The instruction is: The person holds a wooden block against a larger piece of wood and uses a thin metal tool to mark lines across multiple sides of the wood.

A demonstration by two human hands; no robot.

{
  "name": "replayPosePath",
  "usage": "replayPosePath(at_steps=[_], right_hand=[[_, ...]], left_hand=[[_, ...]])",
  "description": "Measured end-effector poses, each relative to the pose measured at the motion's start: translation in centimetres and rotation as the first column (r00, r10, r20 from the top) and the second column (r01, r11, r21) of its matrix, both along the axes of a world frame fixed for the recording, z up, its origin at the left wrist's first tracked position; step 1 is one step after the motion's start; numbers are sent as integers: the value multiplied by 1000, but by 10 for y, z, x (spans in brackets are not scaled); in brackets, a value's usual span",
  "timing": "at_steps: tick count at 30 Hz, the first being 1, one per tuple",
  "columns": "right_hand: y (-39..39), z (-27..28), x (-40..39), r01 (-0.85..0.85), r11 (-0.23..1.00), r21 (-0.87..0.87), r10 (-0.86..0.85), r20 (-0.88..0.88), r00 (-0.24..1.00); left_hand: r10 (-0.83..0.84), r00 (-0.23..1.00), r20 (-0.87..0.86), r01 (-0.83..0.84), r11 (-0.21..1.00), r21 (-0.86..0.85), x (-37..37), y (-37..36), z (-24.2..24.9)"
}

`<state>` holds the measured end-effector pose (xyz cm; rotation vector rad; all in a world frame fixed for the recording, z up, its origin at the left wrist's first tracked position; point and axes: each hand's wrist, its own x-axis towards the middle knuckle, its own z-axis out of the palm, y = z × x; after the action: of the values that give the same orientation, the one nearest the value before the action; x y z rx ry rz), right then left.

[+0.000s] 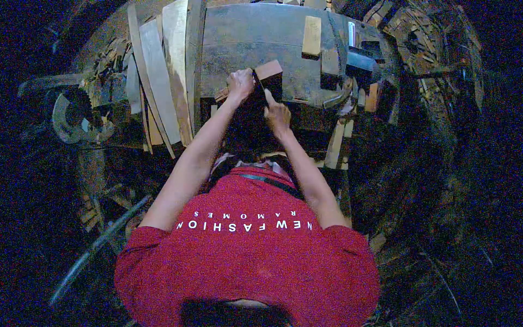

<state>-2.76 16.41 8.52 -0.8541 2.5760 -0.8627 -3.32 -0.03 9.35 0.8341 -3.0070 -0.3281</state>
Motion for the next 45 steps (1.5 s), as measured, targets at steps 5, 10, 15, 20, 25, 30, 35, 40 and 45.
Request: replayPosePath(at_steps=[5, 10, 15, 20, 25, 30, 35, 40, 45], right_hand=[[-24, -35, -19, 28, 995, -101, -39, -109, 993], [36, 16, 24, 9, 998, -63, -6, 50, 999], [0, 8, -4, 2, 999, 52, -5, 44, 999], [-23, 5, -15, 3, 1000, -15, -4, -31, 1000], [38, 21, 22, -26, 1000, 14, 25, 44, 999], [14, 19, 3, -30, 999, 14, 29, 44, 999], [-28, -4, -19, -35, 999, -42, 30, -102, 994], [27, 12, 15, -22, 996, 92, 18, 37, 999], [14, 9, 5, -13, 1000, -1, 13, 26, 1000]], left_hand=[[-37, 999, 8, 37, 999, -21, 2, 0, 11], [1, 1000, 8, -1, 1000, 3, 0, -3, 0], [8, 999, -31, -8, 1000, -6, 0, 2, -3], [2, 999, -35, -3, 1000, -19, 2, 0, 3], [15, 998, -69, -16, 1000, -15, 1, 2, 4], [35, 999, -25, -35, 999, 8, 0, 4, 3], [20, 999, -37, -19, 1000, 7, 2, 0, -1], [35, 999, -39, -35, 999, 5, 0, 3, 0], [39, 998, -45, -39, 999, 9, 1, 5, 5]])
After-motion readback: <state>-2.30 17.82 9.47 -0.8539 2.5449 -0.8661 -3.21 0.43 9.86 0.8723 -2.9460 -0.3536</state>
